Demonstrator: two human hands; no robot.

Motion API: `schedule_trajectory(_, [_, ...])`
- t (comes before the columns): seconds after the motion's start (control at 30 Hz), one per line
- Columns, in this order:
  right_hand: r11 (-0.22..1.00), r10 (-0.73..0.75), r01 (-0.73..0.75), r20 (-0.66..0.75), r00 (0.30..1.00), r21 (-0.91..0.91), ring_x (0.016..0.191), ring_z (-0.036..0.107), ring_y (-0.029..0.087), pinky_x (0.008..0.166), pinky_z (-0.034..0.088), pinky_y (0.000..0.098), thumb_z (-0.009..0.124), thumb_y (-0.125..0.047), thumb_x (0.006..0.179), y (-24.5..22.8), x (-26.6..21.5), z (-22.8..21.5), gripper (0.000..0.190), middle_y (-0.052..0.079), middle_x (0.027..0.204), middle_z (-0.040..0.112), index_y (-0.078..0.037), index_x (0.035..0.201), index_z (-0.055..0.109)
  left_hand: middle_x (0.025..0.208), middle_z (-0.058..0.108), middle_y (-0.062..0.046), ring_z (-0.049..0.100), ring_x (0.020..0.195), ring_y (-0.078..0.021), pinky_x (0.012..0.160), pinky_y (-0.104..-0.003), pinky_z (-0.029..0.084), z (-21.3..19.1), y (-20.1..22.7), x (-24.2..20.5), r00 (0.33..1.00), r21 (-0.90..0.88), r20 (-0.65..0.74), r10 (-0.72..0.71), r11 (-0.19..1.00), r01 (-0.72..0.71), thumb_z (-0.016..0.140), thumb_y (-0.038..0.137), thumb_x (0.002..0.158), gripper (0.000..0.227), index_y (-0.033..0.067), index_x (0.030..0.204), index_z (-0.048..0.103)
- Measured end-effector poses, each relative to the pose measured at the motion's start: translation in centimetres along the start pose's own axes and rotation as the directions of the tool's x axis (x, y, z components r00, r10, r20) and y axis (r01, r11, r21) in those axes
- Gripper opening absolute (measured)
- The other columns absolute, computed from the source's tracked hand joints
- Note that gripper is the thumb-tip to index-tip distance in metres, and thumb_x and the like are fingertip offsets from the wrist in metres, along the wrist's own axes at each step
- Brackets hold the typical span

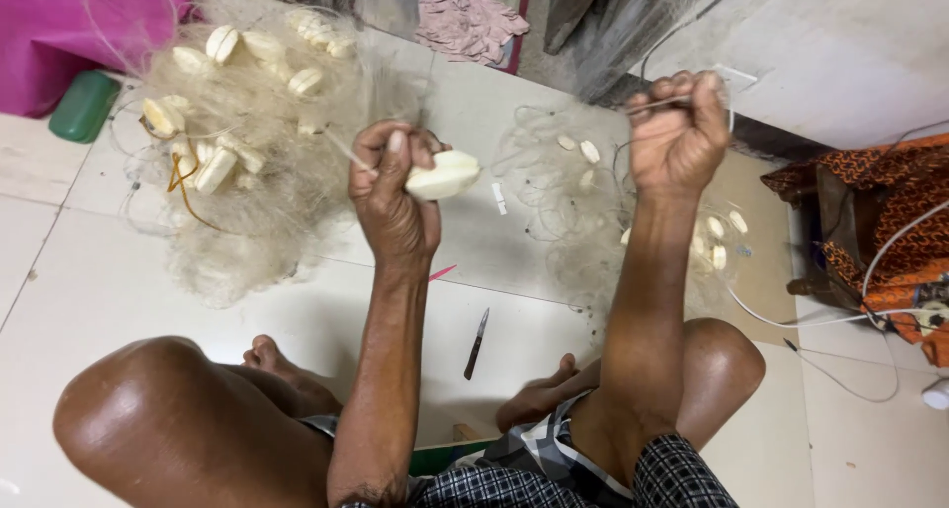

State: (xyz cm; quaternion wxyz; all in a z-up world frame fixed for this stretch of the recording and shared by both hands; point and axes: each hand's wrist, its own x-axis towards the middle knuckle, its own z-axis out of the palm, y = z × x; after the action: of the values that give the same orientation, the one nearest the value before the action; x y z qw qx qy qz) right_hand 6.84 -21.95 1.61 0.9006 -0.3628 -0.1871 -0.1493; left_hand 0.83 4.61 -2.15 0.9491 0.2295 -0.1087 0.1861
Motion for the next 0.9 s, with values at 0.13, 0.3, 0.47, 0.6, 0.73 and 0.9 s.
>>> schedule_trajectory(0.13, [0.969, 0.106, -0.137, -0.153, 0.983, -0.207, 0.087, 0.064, 0.011, 0.076, 0.059, 0.0322, 0.056, -0.029, 0.095, 2.8, -1.9, -2.9, 0.015, -0.004, 0.088, 0.057, -0.017, 0.088, 0.053, 0.062, 0.053, -0.012, 0.065, 0.073, -0.0229, 0.09, -0.045, 0.057, -0.5, -0.6, 0.5, 0.995, -0.031, -0.099, 0.019, 0.999, -0.022, 0.057, 0.009, 0.094, 0.012, 0.0012, 0.102, 0.057])
schedule_trajectory(0.3, [0.777, 0.373, -0.537, -0.446, 0.813, -0.329, 0.067, 0.066, 0.018, 0.057, 0.058, 0.0326, 0.058, -0.026, 0.09, 10.2, -9.8, -7.4, 0.018, 0.006, 0.082, 0.061, -0.009, 0.095, 0.058, 0.057, 0.048, -0.01, 0.065, 0.066, -0.0269, 0.076, -0.047, 0.062, -1.7, -0.4, 1.2, 0.996, 0.013, -0.078, 0.046, 0.999, -0.045, 0.055, 0.009, 0.096, 0.012, 0.0002, 0.103, 0.053])
schedule_trajectory(0.47, [-0.141, 0.385, -0.834, -0.806, 0.45, -0.533, 0.045, 0.058, 0.025, 0.041, 0.043, 0.0368, 0.072, -0.033, 0.075, 18.4, -26.2, -16.2, 0.03, 0.01, 0.048, 0.054, -0.007, 0.064, 0.062, 0.058, 0.047, -0.01, 0.065, 0.066, -0.0267, 0.075, -0.045, 0.063, -1.5, -0.8, 0.4, 0.992, 0.086, -0.092, 0.083, 0.993, -0.075, 0.055, 0.011, 0.096, 0.013, -0.0002, 0.104, 0.054])
schedule_trajectory(0.6, [-0.556, 0.273, -0.724, -0.913, 0.304, -0.408, 0.09, 0.069, 0.042, 0.068, 0.057, 0.0509, 0.079, -0.049, 0.062, 21.4, -35.1, -19.8, 0.064, 0.024, 0.092, 0.068, 0.001, 0.099, 0.065, 0.06, 0.049, -0.008, 0.066, 0.068, -0.0256, 0.076, -0.044, 0.062, -1.2, -1.9, -0.2, 0.988, 0.101, -0.123, 0.096, 0.991, -0.084, 0.053, 0.011, 0.097, 0.014, -0.0002, 0.104, 0.054])
schedule_trajectory(0.73, [-0.54, 0.093, -0.673, -0.831, 0.549, -0.505, 0.059, 0.067, 0.031, 0.047, 0.055, 0.0441, 0.073, -0.032, 0.071, 24.1, -39.2, -23.8, 0.033, 0.013, 0.067, 0.062, -0.005, 0.084, 0.06, 0.063, 0.052, -0.009, 0.068, 0.072, -0.0261, 0.076, -0.043, 0.062, -1.1, -3.2, -0.8, 0.982, 0.128, -0.157, 0.106, 0.988, -0.087, 0.054, 0.012, 0.096, 0.014, 0.0001, 0.102, 0.057])
schedule_trajectory(0.9, [-0.63, 0.143, -0.552, -0.78, 0.609, -0.546, 0.071, 0.067, 0.028, 0.058, 0.057, 0.039, 0.06, -0.027, 0.082, 24.1, -39.2, -22.9, 0.016, 0.008, 0.075, 0.06, -0.011, 0.084, 0.06, 0.066, 0.057, -0.012, 0.069, 0.073, -0.0216, 0.072, -0.036, 0.061, 0.0, -3.5, -1.4, 0.99, 0.136, -0.132, 0.042, 0.99, -0.024, 0.058, 0.015, 0.093, 0.02, -0.0032, 0.101, 0.059])
